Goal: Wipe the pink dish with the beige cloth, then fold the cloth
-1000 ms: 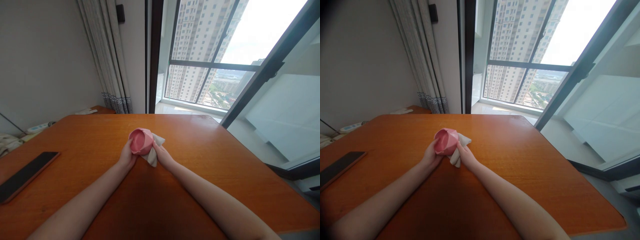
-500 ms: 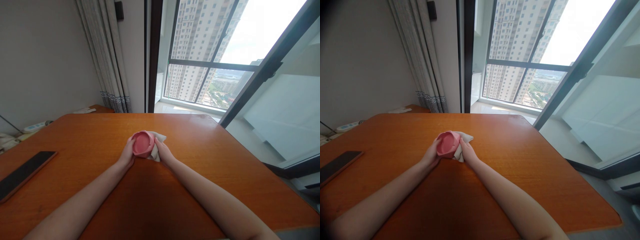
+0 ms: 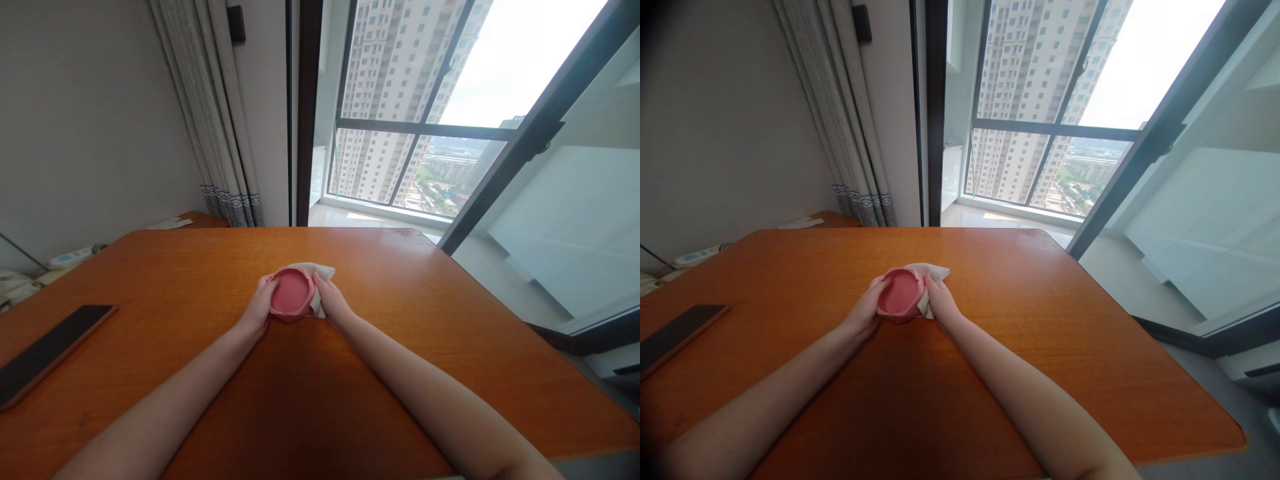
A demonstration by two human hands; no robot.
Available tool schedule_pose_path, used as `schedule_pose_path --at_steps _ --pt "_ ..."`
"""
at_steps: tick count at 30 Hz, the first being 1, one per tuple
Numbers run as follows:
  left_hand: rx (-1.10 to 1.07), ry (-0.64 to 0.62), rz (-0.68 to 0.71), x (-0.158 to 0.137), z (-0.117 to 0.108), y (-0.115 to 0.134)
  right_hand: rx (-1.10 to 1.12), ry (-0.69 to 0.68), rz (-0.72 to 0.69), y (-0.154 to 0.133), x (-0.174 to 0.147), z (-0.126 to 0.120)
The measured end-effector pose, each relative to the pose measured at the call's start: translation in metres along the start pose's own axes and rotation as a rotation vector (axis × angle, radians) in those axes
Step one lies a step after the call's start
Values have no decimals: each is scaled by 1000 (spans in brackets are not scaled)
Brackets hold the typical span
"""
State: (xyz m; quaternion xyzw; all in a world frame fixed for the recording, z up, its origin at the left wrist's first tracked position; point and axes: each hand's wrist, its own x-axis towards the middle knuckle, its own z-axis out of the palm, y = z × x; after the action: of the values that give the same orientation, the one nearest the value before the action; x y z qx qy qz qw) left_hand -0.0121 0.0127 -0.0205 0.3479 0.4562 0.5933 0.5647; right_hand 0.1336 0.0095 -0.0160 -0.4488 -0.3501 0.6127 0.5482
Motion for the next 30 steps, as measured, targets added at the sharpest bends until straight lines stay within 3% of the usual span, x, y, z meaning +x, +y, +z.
schedule_pose_path --at_steps 5,8,14,18,22,24,27,30 --pt "-91 75 179 5 -2 1 53 -129 -39 11 -9 10" --pt "-14 86 226 3 -3 3 42 -117 -51 11 -8 10" --pt "15 95 5 -1 0 -3 40 21 -13 2 -2 4" --pt "-102 197 151 1 0 -4 119 -70 65 8 -10 12" --pt "-61 138 258 -1 -1 1 107 -123 107 12 -13 16" --pt "30 124 237 -2 -2 1 81 -73 40 10 -10 12" --pt "96 140 97 -3 -2 -1 47 10 -35 8 -2 4" --pt "49 130 60 -1 -1 -3 55 16 -7 9 -1 3"
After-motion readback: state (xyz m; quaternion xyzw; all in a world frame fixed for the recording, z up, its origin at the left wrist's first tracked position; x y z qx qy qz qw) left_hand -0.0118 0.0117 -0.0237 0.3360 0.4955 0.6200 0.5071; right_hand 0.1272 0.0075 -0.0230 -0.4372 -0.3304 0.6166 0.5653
